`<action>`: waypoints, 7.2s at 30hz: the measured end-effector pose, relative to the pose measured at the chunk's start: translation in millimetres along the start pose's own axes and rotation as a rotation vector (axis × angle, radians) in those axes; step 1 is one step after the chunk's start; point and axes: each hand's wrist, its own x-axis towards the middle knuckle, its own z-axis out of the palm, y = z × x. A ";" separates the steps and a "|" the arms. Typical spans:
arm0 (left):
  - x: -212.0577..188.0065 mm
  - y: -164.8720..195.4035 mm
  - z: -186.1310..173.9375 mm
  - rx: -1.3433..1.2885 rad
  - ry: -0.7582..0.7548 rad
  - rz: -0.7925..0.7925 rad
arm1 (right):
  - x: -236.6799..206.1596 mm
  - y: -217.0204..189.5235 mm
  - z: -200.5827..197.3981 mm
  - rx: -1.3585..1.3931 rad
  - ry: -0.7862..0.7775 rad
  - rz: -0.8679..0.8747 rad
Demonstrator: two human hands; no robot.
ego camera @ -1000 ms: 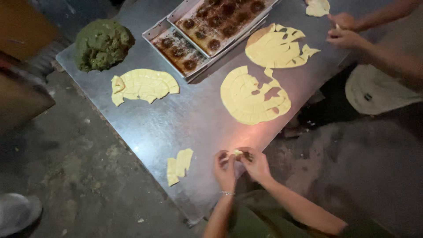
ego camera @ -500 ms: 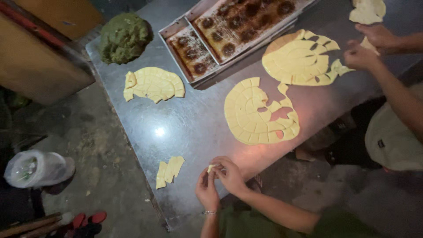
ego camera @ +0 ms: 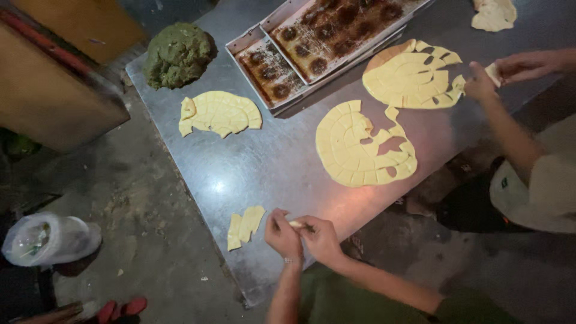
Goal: The person tears small pieces from flattened dough sheets on a metal table and rolls each piece by hand into a strip. The person places the rolled dough strips onto trays holding filled pastry bases, then stacks the filled trays and continues rolling more dough pieces.
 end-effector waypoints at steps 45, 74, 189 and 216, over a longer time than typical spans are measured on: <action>-27.7 -106.8 -56.8 0.311 -0.483 -0.292 | -20.3 25.2 -34.1 -1.472 -0.402 -0.149; -56.8 -88.4 -38.6 0.777 -0.972 0.487 | 11.0 78.3 -62.2 -1.445 -0.286 -0.143; -17.6 -25.3 -36.8 0.083 -0.154 0.310 | 15.5 16.0 35.7 0.283 0.312 0.420; -15.5 -96.0 -97.2 0.849 -0.921 0.470 | -26.9 56.6 -26.9 -1.347 -0.475 -0.004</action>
